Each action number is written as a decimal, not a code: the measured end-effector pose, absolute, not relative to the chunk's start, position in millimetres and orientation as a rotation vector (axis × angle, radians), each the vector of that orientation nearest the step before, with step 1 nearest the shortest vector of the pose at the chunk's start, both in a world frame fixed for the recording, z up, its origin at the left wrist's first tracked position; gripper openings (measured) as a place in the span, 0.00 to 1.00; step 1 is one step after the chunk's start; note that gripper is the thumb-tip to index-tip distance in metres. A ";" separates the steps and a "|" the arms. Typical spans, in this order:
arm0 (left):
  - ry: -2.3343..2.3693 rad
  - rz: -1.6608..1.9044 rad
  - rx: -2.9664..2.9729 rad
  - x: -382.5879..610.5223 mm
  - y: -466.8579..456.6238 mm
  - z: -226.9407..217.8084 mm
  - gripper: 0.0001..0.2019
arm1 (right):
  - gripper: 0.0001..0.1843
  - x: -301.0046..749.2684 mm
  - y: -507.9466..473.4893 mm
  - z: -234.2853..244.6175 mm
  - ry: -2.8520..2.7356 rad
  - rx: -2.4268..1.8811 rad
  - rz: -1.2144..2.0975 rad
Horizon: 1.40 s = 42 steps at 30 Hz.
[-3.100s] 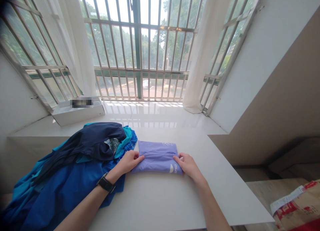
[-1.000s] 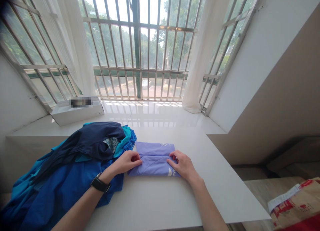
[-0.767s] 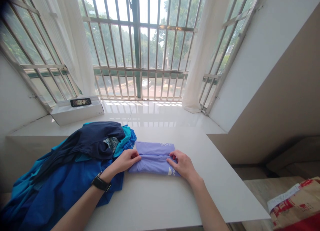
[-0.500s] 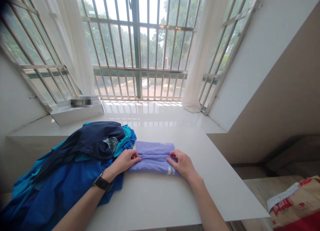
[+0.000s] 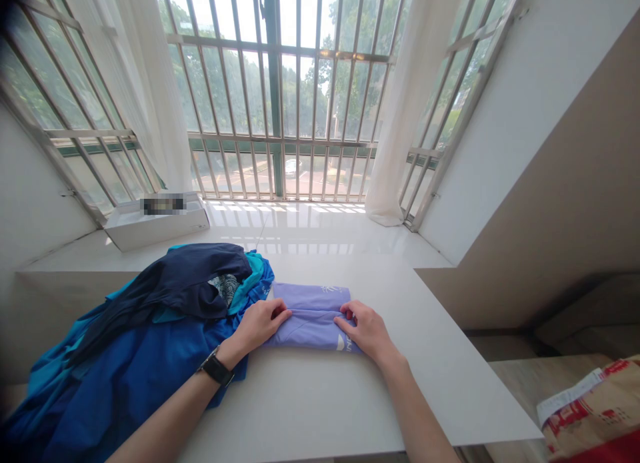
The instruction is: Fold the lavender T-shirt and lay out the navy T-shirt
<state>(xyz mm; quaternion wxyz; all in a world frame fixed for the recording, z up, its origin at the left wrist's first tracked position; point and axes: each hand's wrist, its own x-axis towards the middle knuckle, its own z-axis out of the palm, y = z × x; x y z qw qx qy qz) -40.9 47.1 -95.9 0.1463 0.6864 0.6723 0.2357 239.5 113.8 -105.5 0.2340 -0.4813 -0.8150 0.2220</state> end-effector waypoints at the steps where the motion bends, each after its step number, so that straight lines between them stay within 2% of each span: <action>1: 1.950 0.677 1.966 -41.1 47.8 -96.8 0.13 | 0.14 239.6 113.3 -104.6 -2.240 -1.323 0.608; 12: 2.043 0.631 1.925 -44.6 52.5 -102.0 0.14 | 0.13 243.1 114.8 -108.4 -2.214 -1.340 0.430; 18: 2.044 0.608 1.962 -43.0 52.1 -103.0 0.14 | 0.09 238.0 114.4 -111.3 -2.244 -1.116 0.338; 35: 2.031 0.594 1.976 -43.4 50.9 -101.2 0.12 | 0.12 244.8 132.1 -122.6 -2.162 -1.134 0.620; 42: 2.013 0.600 1.988 -44.0 50.2 -101.6 0.12 | 0.07 248.2 141.2 -127.8 -2.075 -1.096 0.791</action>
